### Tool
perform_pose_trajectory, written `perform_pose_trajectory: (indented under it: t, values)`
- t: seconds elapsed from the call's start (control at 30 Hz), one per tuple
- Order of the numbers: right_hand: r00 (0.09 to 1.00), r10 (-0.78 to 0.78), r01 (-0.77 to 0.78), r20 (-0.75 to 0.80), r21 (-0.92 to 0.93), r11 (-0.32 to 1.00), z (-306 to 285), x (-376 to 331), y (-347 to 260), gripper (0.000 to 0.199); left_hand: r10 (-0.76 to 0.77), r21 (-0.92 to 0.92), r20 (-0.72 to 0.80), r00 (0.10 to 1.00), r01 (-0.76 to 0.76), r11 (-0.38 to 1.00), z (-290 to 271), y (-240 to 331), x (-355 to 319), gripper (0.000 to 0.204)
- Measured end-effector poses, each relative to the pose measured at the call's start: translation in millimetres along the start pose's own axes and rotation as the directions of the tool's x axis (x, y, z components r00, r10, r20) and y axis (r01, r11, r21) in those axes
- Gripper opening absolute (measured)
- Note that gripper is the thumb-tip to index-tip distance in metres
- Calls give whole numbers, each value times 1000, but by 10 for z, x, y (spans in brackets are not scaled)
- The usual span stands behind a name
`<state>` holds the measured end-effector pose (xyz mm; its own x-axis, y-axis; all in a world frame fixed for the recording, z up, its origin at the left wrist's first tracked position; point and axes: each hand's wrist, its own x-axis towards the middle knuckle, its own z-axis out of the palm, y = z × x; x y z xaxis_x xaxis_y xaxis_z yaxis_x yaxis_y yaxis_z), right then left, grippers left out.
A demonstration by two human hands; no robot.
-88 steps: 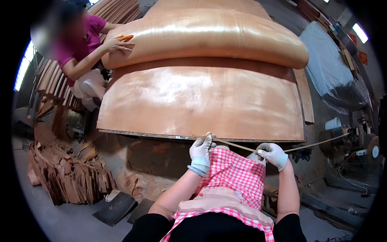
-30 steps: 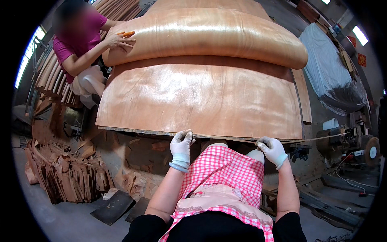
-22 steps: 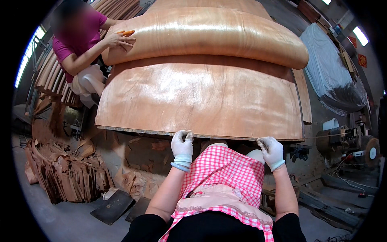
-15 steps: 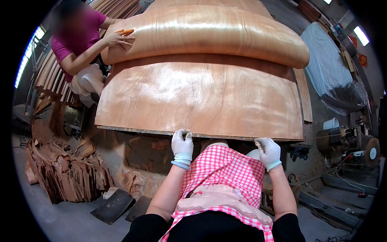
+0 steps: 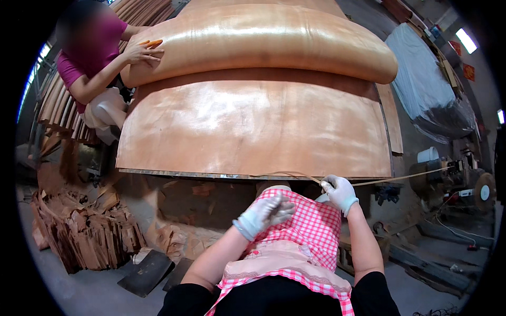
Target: The person sits on the floor in a workshop and repeatedly lifts, inspects, and places large, thin sheets of wood veneer onto a stack. A coworker is visible in the background, also handling similar materials.
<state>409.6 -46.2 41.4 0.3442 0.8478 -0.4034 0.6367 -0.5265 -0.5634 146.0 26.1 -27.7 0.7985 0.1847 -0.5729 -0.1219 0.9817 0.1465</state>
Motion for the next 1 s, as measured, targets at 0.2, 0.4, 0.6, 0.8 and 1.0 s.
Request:
perform_pose_trajectory:
  t: [0.2, 0.4, 0.6, 0.8, 1.0]
  values:
    - [990, 19, -52, 140, 236, 970, -184, -179, -18, 20, 185, -374, 89, 979, -140, 917, 421, -492, 873, 32]
    - [982, 35, -111, 188, 411, 905, -216, -392, 39, 18, 295, -129, -149, 944, -315, 940, 723, -356, 625, 28]
    - [983, 0, -72, 182, 390, 918, -196, -360, -12, 17, 546, 12, -360, 757, -581, 814, 383, -66, 467, 15]
    - [984, -6, -71, 177, 423, 903, -234, -351, 31, 19, 644, 79, -463, 609, -695, 714, 210, 270, 211, 12]
    - [985, 27, -103, 173, 445, 890, -230, -361, -6, 17, 670, 55, -497, 552, -750, 659, 106, 400, 97, 11]
